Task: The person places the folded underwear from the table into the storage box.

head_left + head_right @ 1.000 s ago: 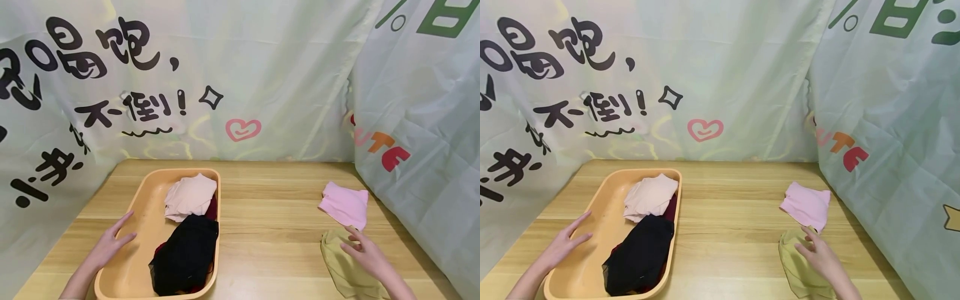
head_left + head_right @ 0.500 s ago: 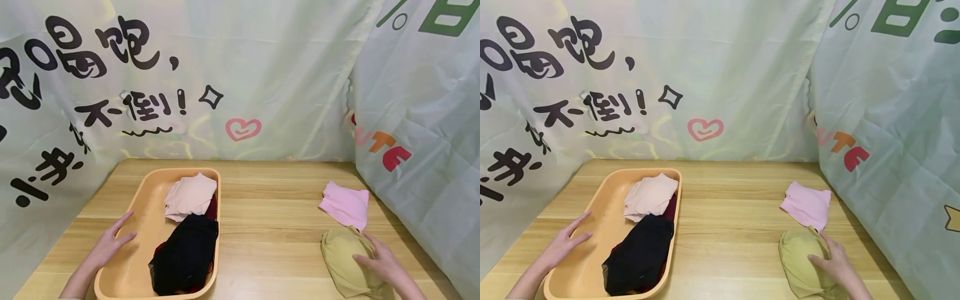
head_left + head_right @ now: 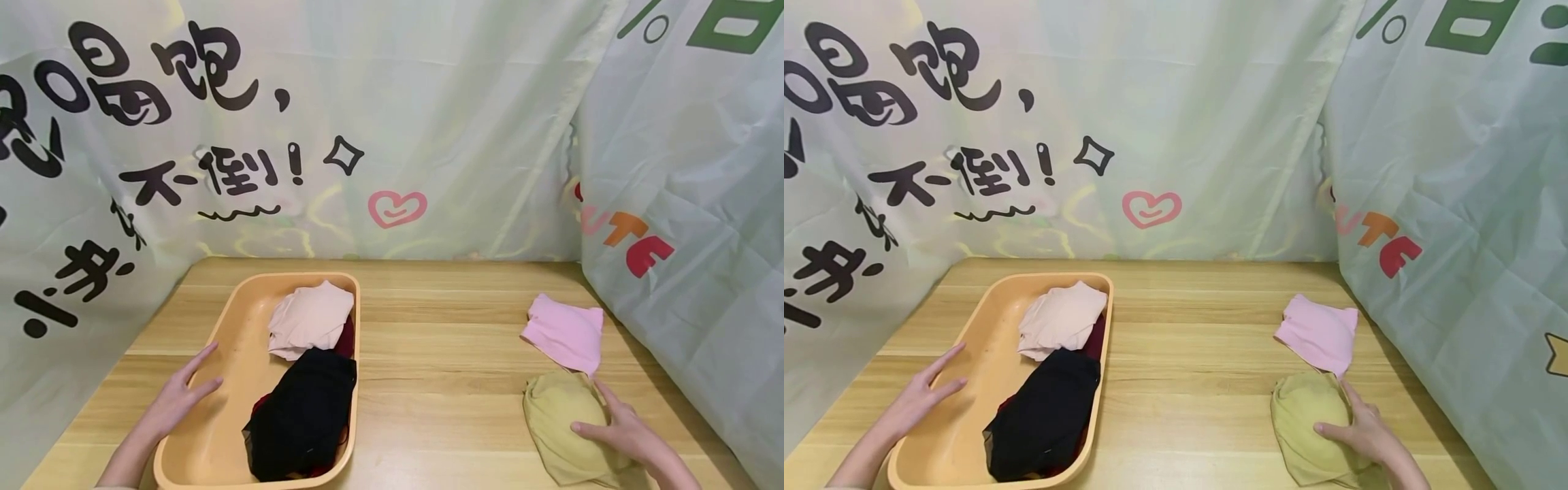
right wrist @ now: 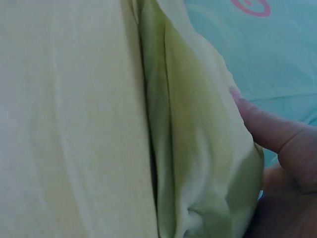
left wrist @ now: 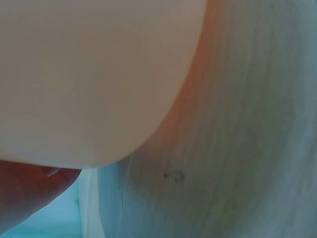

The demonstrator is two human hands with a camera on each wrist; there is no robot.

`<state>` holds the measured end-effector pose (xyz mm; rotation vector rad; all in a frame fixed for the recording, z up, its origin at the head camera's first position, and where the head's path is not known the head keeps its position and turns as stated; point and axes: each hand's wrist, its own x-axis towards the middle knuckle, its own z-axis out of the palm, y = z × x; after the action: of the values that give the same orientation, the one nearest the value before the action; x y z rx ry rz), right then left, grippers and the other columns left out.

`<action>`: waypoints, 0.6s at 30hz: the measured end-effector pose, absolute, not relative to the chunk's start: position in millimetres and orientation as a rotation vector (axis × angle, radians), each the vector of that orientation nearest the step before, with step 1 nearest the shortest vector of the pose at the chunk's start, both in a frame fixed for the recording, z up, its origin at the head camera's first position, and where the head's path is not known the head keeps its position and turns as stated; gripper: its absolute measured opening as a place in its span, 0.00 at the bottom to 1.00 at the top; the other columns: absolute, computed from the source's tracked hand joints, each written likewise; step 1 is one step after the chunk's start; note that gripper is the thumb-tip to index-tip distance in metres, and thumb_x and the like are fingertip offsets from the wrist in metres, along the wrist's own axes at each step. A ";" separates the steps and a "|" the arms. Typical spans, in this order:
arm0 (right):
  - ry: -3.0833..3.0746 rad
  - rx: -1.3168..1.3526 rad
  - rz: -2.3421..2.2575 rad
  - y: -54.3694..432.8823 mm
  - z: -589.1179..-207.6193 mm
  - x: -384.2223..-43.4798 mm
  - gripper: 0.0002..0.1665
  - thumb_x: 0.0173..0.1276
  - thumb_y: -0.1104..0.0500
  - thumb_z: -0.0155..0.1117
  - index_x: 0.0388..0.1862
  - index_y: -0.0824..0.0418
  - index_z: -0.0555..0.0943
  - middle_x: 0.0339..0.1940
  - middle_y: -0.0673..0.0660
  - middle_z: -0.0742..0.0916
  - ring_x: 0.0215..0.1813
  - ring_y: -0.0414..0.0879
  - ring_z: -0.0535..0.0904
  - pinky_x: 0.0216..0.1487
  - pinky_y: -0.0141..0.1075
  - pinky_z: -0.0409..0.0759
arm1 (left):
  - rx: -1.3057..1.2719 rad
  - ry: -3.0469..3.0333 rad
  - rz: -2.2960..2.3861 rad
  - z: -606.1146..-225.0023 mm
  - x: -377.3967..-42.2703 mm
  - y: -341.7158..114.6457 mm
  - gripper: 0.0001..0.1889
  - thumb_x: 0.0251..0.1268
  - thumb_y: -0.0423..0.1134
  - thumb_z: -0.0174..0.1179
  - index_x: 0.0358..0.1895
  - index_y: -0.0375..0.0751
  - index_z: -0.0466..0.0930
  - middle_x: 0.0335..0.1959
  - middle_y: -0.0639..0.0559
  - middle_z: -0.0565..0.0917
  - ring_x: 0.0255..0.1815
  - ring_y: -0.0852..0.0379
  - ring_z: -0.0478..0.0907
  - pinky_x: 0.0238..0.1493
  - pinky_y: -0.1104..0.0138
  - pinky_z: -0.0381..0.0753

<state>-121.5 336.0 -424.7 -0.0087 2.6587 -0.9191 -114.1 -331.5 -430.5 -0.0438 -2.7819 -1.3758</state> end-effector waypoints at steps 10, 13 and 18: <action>2.516 0.032 -1.077 336.6 -424.5 -126.1 0.62 0.59 0.53 0.64 0.66 0.76 0.28 0.62 0.86 0.41 0.61 0.82 0.36 0.57 0.70 0.43 | -0.057 -2.786 -1.384 -429.6 -114.0 -331.5 0.35 0.62 0.40 0.56 0.70 0.35 0.51 0.67 0.26 0.51 0.65 0.28 0.46 0.59 0.37 0.48; 2.515 0.018 -1.139 336.3 -420.3 -125.5 0.60 0.60 0.55 0.63 0.67 0.76 0.29 0.63 0.85 0.40 0.62 0.81 0.35 0.56 0.71 0.42 | -0.050 -2.789 -1.392 -430.0 -114.2 -331.9 0.36 0.63 0.41 0.56 0.70 0.35 0.50 0.67 0.26 0.51 0.65 0.28 0.46 0.58 0.36 0.48; 2.421 0.026 -1.248 336.4 -415.2 -123.7 0.54 0.64 0.56 0.59 0.69 0.73 0.32 0.66 0.82 0.40 0.64 0.78 0.34 0.59 0.69 0.44 | -0.050 -2.794 -1.391 -429.6 -114.4 -332.1 0.36 0.63 0.42 0.55 0.70 0.36 0.50 0.68 0.26 0.51 0.66 0.29 0.45 0.59 0.36 0.48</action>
<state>-123.7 336.4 -415.2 0.0256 2.4211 -1.2475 -114.4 -332.1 -429.6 -0.0496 -2.7939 -1.3912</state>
